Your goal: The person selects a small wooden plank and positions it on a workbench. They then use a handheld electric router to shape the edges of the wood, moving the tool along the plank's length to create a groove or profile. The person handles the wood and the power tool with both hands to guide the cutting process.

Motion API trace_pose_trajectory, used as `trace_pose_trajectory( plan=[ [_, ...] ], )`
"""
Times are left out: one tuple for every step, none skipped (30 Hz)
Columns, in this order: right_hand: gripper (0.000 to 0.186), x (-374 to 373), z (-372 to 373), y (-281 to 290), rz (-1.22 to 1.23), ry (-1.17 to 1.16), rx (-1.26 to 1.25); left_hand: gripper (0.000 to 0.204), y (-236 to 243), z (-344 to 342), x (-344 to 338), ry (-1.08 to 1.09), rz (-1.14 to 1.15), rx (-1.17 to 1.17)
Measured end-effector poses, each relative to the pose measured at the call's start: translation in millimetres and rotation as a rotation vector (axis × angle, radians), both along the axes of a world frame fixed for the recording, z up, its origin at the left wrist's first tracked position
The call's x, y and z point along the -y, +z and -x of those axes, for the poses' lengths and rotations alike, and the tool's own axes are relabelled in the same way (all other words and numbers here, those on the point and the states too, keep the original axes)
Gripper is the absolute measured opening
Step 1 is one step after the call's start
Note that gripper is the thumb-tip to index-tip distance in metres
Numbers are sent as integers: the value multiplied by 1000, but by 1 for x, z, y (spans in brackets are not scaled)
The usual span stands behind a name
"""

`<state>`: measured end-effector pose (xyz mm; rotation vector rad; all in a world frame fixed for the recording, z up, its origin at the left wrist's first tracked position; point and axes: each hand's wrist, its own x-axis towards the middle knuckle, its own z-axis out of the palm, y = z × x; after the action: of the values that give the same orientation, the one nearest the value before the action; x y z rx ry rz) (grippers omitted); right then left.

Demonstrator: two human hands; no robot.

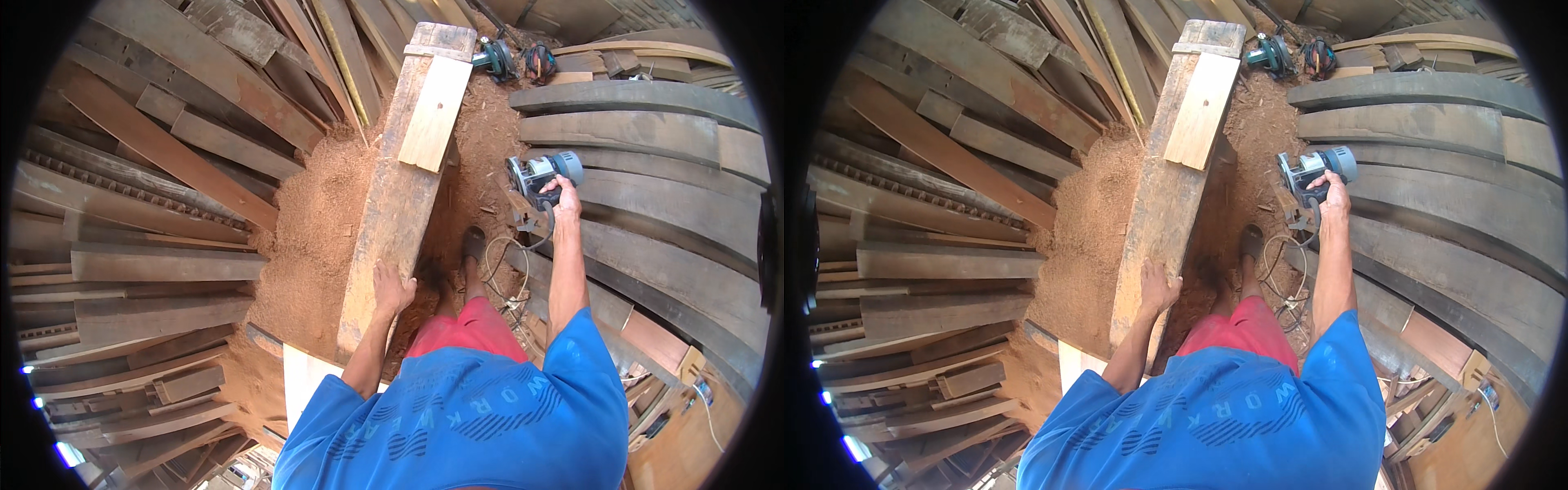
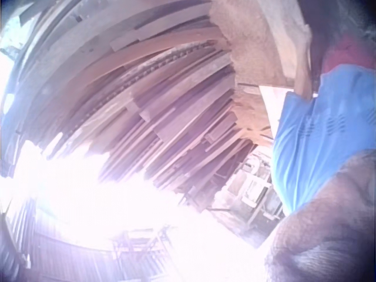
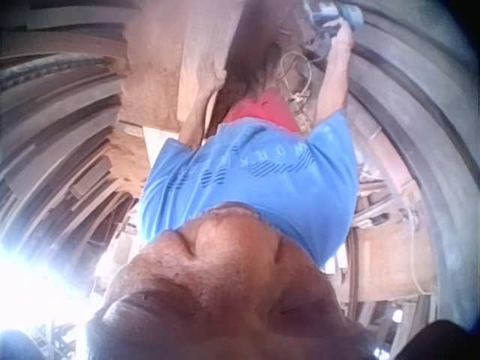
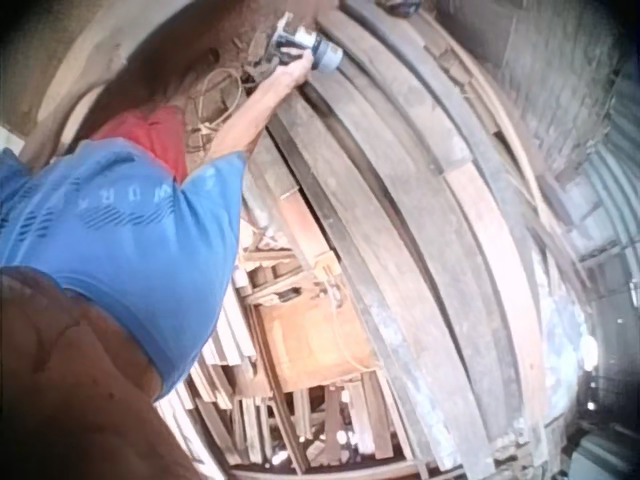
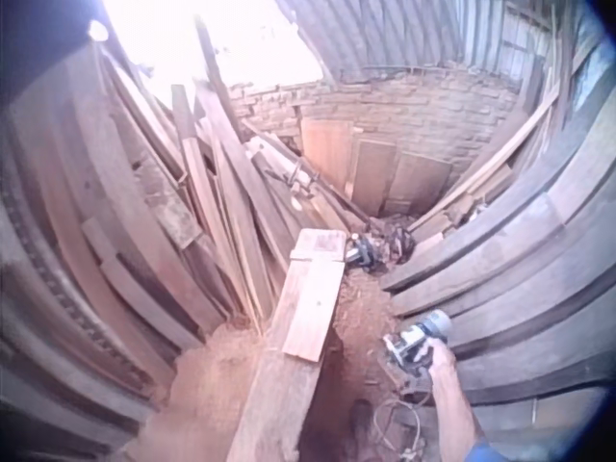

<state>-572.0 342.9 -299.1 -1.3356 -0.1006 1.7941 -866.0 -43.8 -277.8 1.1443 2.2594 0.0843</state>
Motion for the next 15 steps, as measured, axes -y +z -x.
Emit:
trace_pose_trajectory(
  plan=[
    [21,-3,1,0,14,62,58,76,3,-1,-3,-19,-3,1],
    [21,-10,-1,-12,47,91,64,76,4,-1,-9,-30,15,3],
    [21,-10,-7,-23,27,105,68,76,7,-2,-12,-42,33,6],
    [21,-4,-3,-27,15,132,63,76,8,-1,-10,-42,61,1],
    [20,-3,0,-30,50,122,18,76,8,1,-11,-44,60,-1],
    [22,-4,8,-35,41,152,40,77,6,3,-13,-47,60,-2],
    [24,-4,13,-36,46,158,21,77,6,2,-11,-47,62,3],
    [26,-5,19,-37,52,163,2,78,7,2,-10,-43,62,4],
    [30,-4,23,-38,84,128,-9,78,8,1,-8,-40,62,6],
    [30,-7,24,-40,61,126,-4,78,7,2,-9,-42,56,8],
    [30,-9,25,-43,38,125,0,78,7,2,-10,-46,57,5],
    [30,-12,25,-45,15,123,4,78,8,2,-11,-51,57,1],
    [29,-14,30,-47,-19,147,81,77,8,2,-11,-50,58,-4],
    [29,-15,31,-47,-14,149,64,77,8,1,-11,-38,63,0],
    [28,-13,32,-47,-10,150,47,77,9,-1,-10,-27,67,4]
  ],
)
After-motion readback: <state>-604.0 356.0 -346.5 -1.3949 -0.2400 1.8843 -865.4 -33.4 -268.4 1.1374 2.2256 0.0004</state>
